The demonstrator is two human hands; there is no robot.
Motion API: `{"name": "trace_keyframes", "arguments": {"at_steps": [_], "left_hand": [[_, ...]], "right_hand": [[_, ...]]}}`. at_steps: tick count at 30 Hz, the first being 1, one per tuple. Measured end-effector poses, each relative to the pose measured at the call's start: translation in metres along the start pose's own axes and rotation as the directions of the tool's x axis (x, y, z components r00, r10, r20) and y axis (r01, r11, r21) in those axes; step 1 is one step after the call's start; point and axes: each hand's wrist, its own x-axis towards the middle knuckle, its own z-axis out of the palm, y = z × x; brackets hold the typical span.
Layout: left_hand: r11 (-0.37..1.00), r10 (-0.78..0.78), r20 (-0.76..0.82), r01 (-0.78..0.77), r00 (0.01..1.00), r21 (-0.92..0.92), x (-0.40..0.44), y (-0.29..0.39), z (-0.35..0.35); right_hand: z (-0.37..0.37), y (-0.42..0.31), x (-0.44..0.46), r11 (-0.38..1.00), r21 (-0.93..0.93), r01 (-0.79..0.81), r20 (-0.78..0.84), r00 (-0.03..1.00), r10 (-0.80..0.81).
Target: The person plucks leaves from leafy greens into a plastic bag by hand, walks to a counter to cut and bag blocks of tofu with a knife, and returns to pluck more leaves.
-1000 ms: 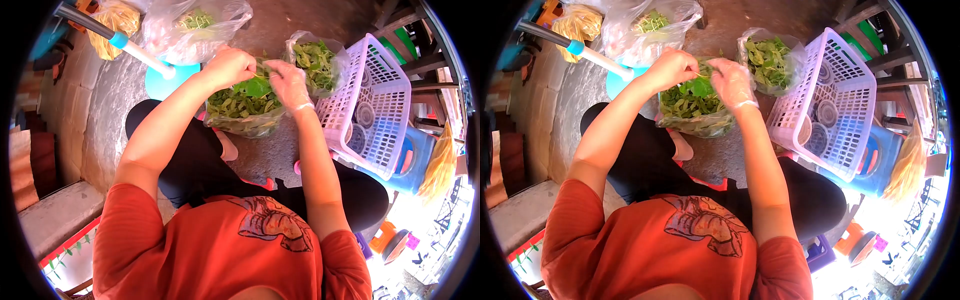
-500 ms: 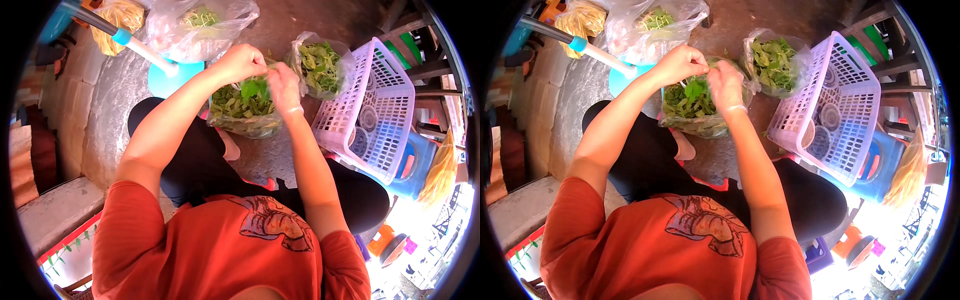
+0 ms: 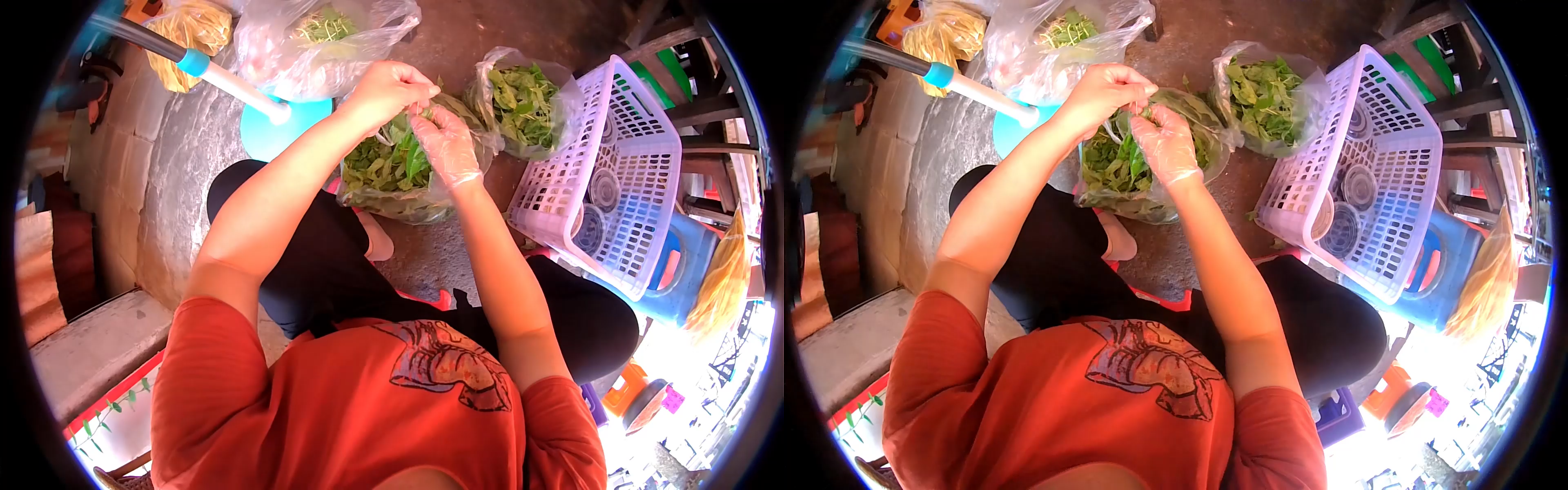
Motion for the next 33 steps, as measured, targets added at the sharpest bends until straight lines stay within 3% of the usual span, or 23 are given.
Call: {"name": "trace_keyframes", "arguments": {"at_steps": [5, 7, 8, 11, 13, 15, 17, 18, 19, 21, 22, 25, 27, 28, 31, 32, 33], "left_hand": [[0.987, -0.067, -0.143, 0.045, 0.987, -0.153, -0.002, -0.002, -0.004], [0.988, -0.030, -0.151, 0.006, 0.988, -0.152, -0.002, -0.001, -0.001], [0.988, -0.012, -0.155, -0.012, 0.988, -0.152, -0.002, -0.001, 0.000], [0.983, -0.019, -0.327, -0.042, 0.945, -0.179, 0.009, 0.004, -0.018], [0.954, -0.014, -0.363, -0.096, 0.932, -0.284, 0.015, 0.005, -0.037], [0.924, -0.079, -0.382, -0.077, 0.921, -0.375, 0.012, 0.012, -0.047], [0.913, -0.111, -0.361, -0.049, 0.926, -0.405, 0.008, 0.007, -0.047], [0.917, -0.124, -0.358, -0.031, 0.925, -0.398, 0.006, 0.004, -0.043], [0.921, -0.132, -0.353, -0.017, 0.926, -0.390, 0.005, 0.003, -0.039], [0.965, -0.153, -0.412, 0.046, 0.898, -0.258, 0.003, 0.004, -0.030], [0.979, -0.158, -0.445, 0.080, 0.882, -0.189, 0.003, 0.004, -0.029], [0.934, -0.119, -0.358, -0.018, 0.926, -0.357, 0.004, -0.005, -0.044], [0.943, -0.127, -0.415, -0.021, 0.901, -0.332, 0.014, -0.004, -0.063], [0.949, -0.139, -0.434, -0.005, 0.890, -0.315, 0.019, 0.001, -0.076], [0.979, -0.148, -0.519, 0.049, 0.842, -0.199, 0.040, 0.027, -0.109], [0.996, -0.077, -0.544, 0.043, 0.836, -0.075, 0.058, 0.026, -0.134], [0.998, -0.002, -0.564, 0.039, 0.826, 0.053, 0.077, 0.019, -0.165]], "right_hand": [[-0.016, -0.006, 0.010, 0.977, -0.187, 0.101, 0.027, 0.995, -0.098], [-0.023, -0.013, 0.011, 0.969, -0.233, 0.084, 0.063, 0.995, -0.072], [-0.022, -0.015, 0.010, 0.954, -0.264, 0.138, 0.038, 0.990, -0.133], [-0.029, -0.014, 0.013, 0.949, -0.286, 0.134, 0.043, 0.991, -0.127], [-0.040, -0.019, 0.019, 0.869, -0.413, 0.274, 0.031, 0.958, -0.287], [-0.064, -0.021, 0.039, 0.847, -0.501, 0.177, -0.135, 0.951, -0.279], [-0.094, -0.028, 0.060, 0.686, -0.693, 0.221, -0.233, 0.832, -0.503], [-0.120, -0.014, 0.082, 0.699, -0.703, 0.129, -0.299, 0.838, -0.456], [-0.141, -0.006, 0.097, 0.814, -0.581, 0.007, -0.380, 0.882, -0.278], [-0.186, 0.023, 0.115, 0.979, -0.099, -0.176, -0.428, 0.896, 0.118], [-0.209, 0.032, 0.121, 0.976, -0.071, -0.208, -0.424, 0.892, 0.159], [-0.268, 0.058, 0.136, 0.953, 0.025, -0.303, -0.388, 0.875, 0.289], [-0.280, 0.078, 0.134, 0.917, 0.101, -0.385, -0.349, 0.850, 0.395], [-0.268, 0.064, 0.124, 0.889, 0.252, -0.383, -0.378, 0.807, 0.454], [-0.251, 0.020, 0.107, 0.927, 0.194, -0.320, -0.406, 0.835, 0.373], [-0.267, 0.041, 0.124, 0.941, -0.211, -0.264, -0.407, 0.899, 0.161], [-0.283, 0.063, 0.142, 0.787, -0.584, -0.196, -0.389, 0.919, -0.060]]}}
